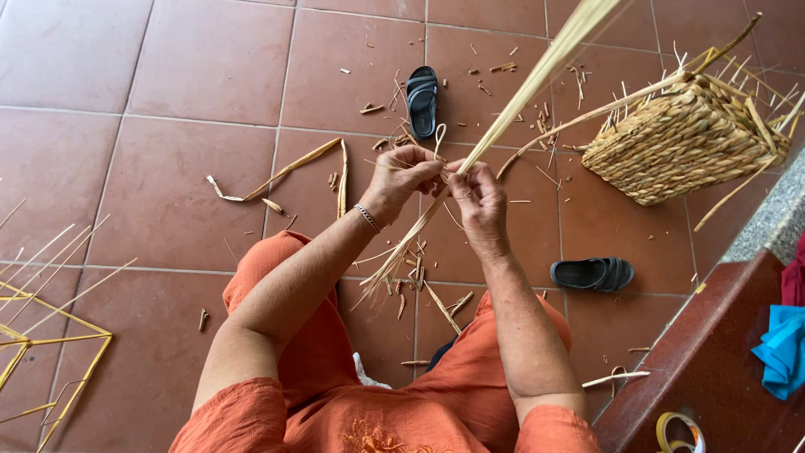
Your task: The person sits on a tiled floor and weaves dried palm leaves into a rectangular basket frame. They interlace thin strips through the frame, trim excess with scissors, and continue weaving the sides to build up the basket walls.
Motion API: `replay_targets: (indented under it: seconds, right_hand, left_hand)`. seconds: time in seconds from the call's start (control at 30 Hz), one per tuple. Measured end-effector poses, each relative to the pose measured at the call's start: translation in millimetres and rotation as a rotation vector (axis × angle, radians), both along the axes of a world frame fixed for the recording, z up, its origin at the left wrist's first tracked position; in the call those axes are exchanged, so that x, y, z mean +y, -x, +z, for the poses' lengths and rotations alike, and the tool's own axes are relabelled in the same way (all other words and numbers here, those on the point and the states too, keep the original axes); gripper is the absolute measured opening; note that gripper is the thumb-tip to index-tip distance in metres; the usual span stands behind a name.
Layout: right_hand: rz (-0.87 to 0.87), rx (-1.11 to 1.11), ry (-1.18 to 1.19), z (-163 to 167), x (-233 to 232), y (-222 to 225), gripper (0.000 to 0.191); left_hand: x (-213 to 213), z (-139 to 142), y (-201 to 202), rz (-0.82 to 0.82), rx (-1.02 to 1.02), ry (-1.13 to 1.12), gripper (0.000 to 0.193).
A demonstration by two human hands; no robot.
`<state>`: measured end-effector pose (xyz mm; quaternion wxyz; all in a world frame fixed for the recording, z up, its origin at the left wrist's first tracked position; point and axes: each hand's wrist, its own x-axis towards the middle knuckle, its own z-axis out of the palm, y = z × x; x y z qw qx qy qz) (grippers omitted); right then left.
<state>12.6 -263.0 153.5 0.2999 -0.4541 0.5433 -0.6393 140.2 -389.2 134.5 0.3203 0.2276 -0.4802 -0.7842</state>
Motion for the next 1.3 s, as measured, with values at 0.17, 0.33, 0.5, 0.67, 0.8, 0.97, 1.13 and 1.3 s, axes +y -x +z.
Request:
replay_targets:
  seconds: [0.17, 0.33, 0.5, 0.67, 0.8, 0.97, 1.13, 1.3]
  right_hand:
    - [0.035, -0.066, -0.004, 8, 5, 1, 0.010]
    - [-0.040, -0.008, -0.061, 23, 6, -2, 0.011]
    - [-0.099, 0.009, -0.078, 29, 9, 3, 0.012]
    - [-0.050, -0.048, 0.003, 23, 9, 12, 0.010]
    - [-0.090, -0.045, 0.023, 21, 12, 24, 0.009]
    - [-0.172, 0.051, -0.045, 15, 13, 26, 0.008]
    - [-0.025, 0.001, -0.004, 5, 6, 5, 0.012]
    - [-0.031, -0.037, -0.037, 22, 9, 1, 0.013]
  left_hand:
    - [1, 0, 2, -0.047, 0.046, -0.119, 0.008]
    - [-3, 6, -1, 0.006, 0.051, -0.152, 0.017]
    - [-7, 10, -9, -0.045, 0.002, -0.079, 0.020]
    - [-18, 9, -15, -0.023, 0.018, -0.048, 0.017]
    - [-33, 16, -27, 0.130, 0.083, -0.021, 0.013]
    - [-18, 36, -38, 0.592, -0.131, 0.814, 0.020]
    - [23, 42, -18, 0.101, -0.381, 1.207, 0.055]
    - [16, 25, -24, 0.060, -0.310, 1.210, 0.051]
